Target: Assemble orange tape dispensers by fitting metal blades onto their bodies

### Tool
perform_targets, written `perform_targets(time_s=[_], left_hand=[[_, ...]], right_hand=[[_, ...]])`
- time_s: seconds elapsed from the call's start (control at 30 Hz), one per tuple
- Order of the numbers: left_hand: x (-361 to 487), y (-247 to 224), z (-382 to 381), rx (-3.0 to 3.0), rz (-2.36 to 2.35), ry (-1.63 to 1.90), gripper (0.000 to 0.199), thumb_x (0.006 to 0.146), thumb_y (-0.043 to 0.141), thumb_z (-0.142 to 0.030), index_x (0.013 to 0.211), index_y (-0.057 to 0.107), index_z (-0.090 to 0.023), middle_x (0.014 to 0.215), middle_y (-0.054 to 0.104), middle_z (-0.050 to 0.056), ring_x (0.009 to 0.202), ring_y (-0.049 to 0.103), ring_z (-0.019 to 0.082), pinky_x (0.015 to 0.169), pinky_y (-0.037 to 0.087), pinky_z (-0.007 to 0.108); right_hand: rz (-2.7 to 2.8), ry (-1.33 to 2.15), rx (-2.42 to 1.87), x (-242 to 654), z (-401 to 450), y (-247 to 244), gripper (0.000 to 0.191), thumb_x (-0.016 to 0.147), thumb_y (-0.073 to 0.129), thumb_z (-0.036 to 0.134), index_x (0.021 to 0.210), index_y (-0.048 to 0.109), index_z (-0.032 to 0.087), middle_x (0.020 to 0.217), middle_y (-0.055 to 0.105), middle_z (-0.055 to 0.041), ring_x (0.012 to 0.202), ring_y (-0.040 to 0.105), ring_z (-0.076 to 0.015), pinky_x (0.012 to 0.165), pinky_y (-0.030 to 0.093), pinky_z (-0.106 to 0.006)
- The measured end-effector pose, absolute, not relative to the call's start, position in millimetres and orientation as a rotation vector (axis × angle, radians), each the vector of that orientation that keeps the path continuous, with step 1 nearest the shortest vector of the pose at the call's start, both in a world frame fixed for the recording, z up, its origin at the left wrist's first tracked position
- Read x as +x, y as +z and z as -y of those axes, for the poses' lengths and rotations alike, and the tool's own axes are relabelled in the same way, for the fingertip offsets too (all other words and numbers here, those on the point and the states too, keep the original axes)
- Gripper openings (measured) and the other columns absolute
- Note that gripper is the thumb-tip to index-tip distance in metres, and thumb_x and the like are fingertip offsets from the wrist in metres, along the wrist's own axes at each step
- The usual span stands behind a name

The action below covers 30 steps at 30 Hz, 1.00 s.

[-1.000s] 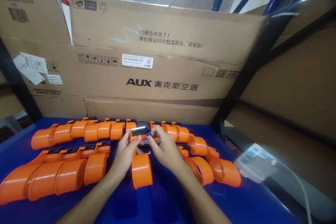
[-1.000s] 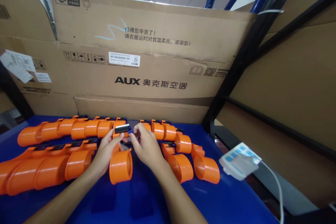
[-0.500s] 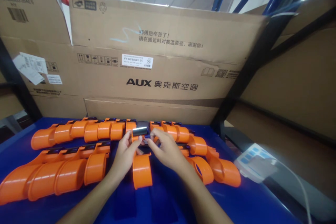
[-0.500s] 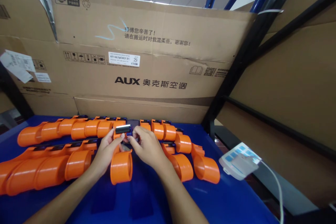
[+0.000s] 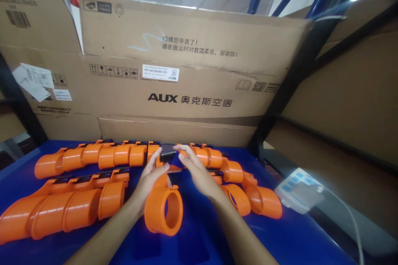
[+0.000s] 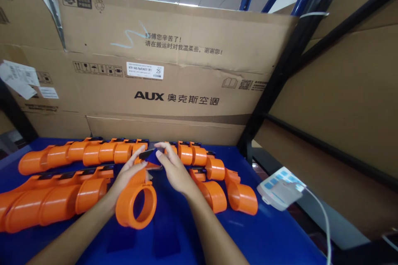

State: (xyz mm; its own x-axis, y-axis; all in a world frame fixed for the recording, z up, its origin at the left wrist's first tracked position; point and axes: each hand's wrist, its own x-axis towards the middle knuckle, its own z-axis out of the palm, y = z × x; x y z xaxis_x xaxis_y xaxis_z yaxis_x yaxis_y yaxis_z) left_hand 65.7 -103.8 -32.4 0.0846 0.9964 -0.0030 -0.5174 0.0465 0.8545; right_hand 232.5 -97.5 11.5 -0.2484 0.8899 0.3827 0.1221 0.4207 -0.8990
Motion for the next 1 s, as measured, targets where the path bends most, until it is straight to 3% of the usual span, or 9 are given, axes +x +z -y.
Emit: perform_targets(time_s=[0.13,0.23,0.3,0.43,0.57,0.7,1.0], left_hand=[[68.9,-29.0,108.0,0.828,-0.663,1.296,0.075,0.069,0.089,-0.035,0.138,0.06,-0.027,0.12,0.073,0.012,0.086,0.077,0.027,0.071,0.061,0.033],[70.4,-27.9,112.5,0.833,-0.608,1.199,0.082,0.071,0.088,-0.035,0.145,0.052,-0.032,0.128,0.07,0.014,0.086,0.078,0.031,0.07,0.062,0.039],[71.4,-28.5,115.1,0.847,-0.593,1.208,0.082,0.07,0.089,-0.031,0.144,0.053,-0.03,0.129,0.07,0.013,0.093,0.077,0.03,0.08,0.061,0.04],[74.2,-30.7,117.0,0.915,-0.601,1.25,0.069,0.071,0.089,-0.032,0.134,0.062,-0.022,0.116,0.075,0.012,0.102,0.074,0.028,0.092,0.056,0.037],[74.3,-33.5,113.5,0.983,-0.687,1.335,0.044,0.08,0.081,-0.045,0.116,0.073,-0.02,0.112,0.075,0.01,0.106,0.07,0.025,0.088,0.055,0.03],[70.5,-35.3,109.7,1.03,-0.832,1.398,0.043,0.078,0.08,-0.052,0.105,0.076,-0.019,0.094,0.075,0.007,0.087,0.069,0.021,0.072,0.053,0.025],[67.8,-32.0,109.4,1.113,-0.836,1.377,0.044,0.08,0.078,-0.055,0.102,0.076,-0.017,0.071,0.069,0.002,0.078,0.066,0.019,0.071,0.05,0.026]], right_hand=[[1.609,1.234,-0.752,230.5,98.5,11.6,0.03,0.099,0.047,0.046,0.118,0.061,0.027,0.122,0.065,-0.0069,0.121,0.059,-0.0258,0.099,0.049,-0.039],[1.589,1.23,-0.787,232.6,96.2,9.8,0.03,0.096,0.054,0.045,0.12,0.059,0.027,0.109,0.067,-0.0055,0.106,0.064,-0.0243,0.093,0.05,-0.037],[1.588,1.226,-0.815,234.0,93.6,7.5,0.032,0.094,0.06,0.045,0.12,0.056,0.027,0.098,0.067,-0.0028,0.094,0.065,-0.0219,0.086,0.051,-0.034],[1.578,1.223,-0.826,233.9,89.8,3.1,0.038,0.09,0.066,0.049,0.117,0.052,0.026,0.09,0.065,-0.0002,0.083,0.065,-0.0193,0.071,0.05,-0.029],[1.612,1.175,-0.842,231.8,90.5,1.3,0.042,0.087,0.071,0.05,0.115,0.053,0.026,0.085,0.063,0.0018,0.076,0.062,-0.0169,0.068,0.048,-0.028],[1.627,1.137,-0.833,229.4,92.1,0.5,0.042,0.085,0.075,0.047,0.114,0.055,0.025,0.078,0.057,0.0048,0.068,0.055,-0.0136,0.066,0.044,-0.027],[1.635,1.169,-0.785,228.0,94.7,2.5,0.034,0.09,0.072,0.049,0.101,0.05,0.026,0.081,0.052,0.0041,0.069,0.049,-0.013,0.064,0.042,-0.026]])
